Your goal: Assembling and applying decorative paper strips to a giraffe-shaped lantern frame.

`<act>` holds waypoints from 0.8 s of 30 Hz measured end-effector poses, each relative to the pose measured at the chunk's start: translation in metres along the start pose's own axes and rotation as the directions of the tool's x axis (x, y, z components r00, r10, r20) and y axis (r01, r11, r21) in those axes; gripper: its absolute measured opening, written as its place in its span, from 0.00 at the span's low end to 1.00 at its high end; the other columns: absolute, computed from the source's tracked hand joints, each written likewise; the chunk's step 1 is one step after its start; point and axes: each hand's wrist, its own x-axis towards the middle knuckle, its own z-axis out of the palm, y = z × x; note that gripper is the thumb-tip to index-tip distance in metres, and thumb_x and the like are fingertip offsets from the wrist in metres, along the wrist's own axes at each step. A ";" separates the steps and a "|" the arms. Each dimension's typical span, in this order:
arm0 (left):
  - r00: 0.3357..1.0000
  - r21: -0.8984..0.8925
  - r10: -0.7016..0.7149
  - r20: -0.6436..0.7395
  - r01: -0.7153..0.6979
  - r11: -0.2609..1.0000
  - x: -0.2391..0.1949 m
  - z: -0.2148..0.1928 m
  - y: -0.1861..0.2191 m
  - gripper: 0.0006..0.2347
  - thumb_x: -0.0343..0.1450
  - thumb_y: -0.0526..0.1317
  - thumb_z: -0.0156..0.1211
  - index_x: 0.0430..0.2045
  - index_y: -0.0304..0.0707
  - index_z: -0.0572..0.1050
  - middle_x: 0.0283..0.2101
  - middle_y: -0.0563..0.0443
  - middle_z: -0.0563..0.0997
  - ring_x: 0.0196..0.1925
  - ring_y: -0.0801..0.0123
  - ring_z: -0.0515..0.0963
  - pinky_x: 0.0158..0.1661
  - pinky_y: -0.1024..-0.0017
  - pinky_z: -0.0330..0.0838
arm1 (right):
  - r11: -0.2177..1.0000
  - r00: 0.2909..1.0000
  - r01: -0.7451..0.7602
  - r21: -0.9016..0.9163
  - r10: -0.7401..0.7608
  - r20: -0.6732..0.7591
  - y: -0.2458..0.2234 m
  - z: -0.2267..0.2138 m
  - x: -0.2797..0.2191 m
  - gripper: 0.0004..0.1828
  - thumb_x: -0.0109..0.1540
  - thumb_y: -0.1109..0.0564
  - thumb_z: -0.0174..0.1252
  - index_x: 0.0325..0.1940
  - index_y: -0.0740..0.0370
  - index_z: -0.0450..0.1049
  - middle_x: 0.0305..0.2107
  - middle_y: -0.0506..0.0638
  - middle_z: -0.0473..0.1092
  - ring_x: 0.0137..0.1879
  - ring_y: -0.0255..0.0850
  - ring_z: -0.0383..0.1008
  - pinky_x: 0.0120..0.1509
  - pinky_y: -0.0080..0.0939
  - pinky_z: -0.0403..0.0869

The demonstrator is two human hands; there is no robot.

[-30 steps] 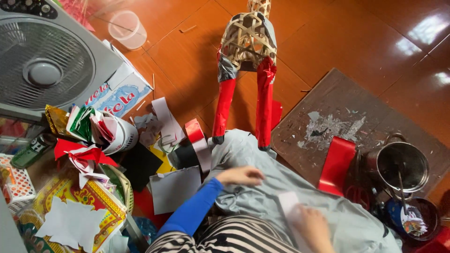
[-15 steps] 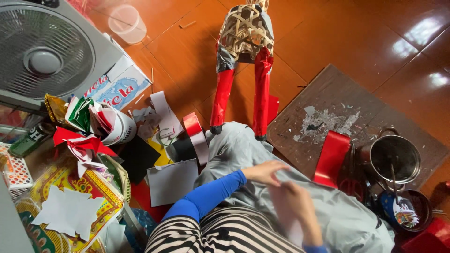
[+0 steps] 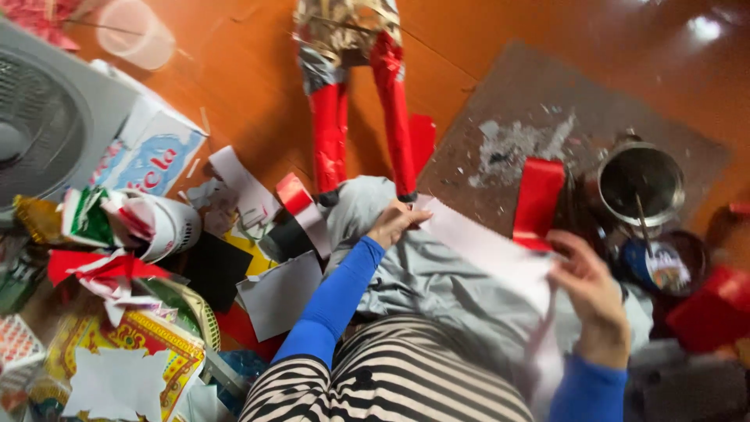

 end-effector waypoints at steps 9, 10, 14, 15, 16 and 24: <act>0.956 -0.227 -0.161 0.247 0.218 0.949 0.020 0.064 0.010 0.16 0.67 0.35 0.69 0.49 0.42 0.74 0.41 0.58 0.81 0.37 0.76 0.81 0.33 0.74 0.78 | 0.763 0.832 0.555 0.332 -0.496 -0.250 -0.170 0.067 0.041 0.22 0.71 0.69 0.56 0.69 0.66 0.66 0.54 0.47 0.71 0.44 0.32 0.73 0.47 0.31 0.73; 0.951 -0.255 -0.131 0.279 0.205 0.945 0.021 0.069 0.013 0.15 0.69 0.34 0.68 0.48 0.40 0.75 0.40 0.57 0.81 0.37 0.75 0.81 0.34 0.74 0.78 | 0.741 0.825 0.564 0.365 -0.519 -0.222 -0.185 0.076 0.045 0.22 0.73 0.68 0.56 0.72 0.65 0.65 0.48 0.49 0.71 0.44 0.33 0.73 0.50 0.33 0.74; 0.937 -0.282 -0.116 0.329 0.215 0.935 0.026 0.084 0.014 0.13 0.71 0.34 0.68 0.48 0.38 0.75 0.37 0.55 0.81 0.34 0.73 0.81 0.34 0.74 0.78 | 0.720 0.749 0.659 0.217 -0.604 -0.271 -0.200 0.071 0.078 0.20 0.70 0.62 0.55 0.67 0.60 0.66 0.55 0.43 0.75 0.57 0.30 0.77 0.69 0.32 0.75; 0.935 -0.285 -0.115 0.335 0.217 0.934 0.028 0.087 0.012 0.13 0.71 0.34 0.68 0.48 0.38 0.75 0.37 0.55 0.81 0.34 0.73 0.81 0.34 0.74 0.78 | 0.722 0.749 0.659 0.210 -0.604 -0.272 -0.187 0.059 0.086 0.20 0.70 0.62 0.55 0.67 0.60 0.66 0.55 0.43 0.75 0.57 0.30 0.77 0.69 0.32 0.75; 0.937 -0.291 -0.105 0.332 0.208 0.934 0.029 0.090 0.011 0.13 0.71 0.35 0.68 0.48 0.38 0.75 0.36 0.55 0.81 0.33 0.74 0.81 0.33 0.74 0.78 | 0.700 0.737 0.674 0.234 -0.621 -0.268 -0.176 0.047 0.095 0.08 0.76 0.62 0.57 0.59 0.63 0.68 0.46 0.45 0.72 0.50 0.31 0.72 0.62 0.33 0.72; 0.939 -0.330 -0.093 0.332 0.207 0.921 0.033 0.111 0.004 0.11 0.72 0.37 0.65 0.47 0.42 0.76 0.38 0.58 0.82 0.33 0.77 0.81 0.32 0.75 0.78 | 0.684 0.810 0.584 0.437 -0.521 -0.268 -0.219 0.096 0.048 0.14 0.70 0.50 0.46 0.51 0.59 0.72 0.39 0.47 0.74 0.46 0.35 0.75 0.54 0.36 0.75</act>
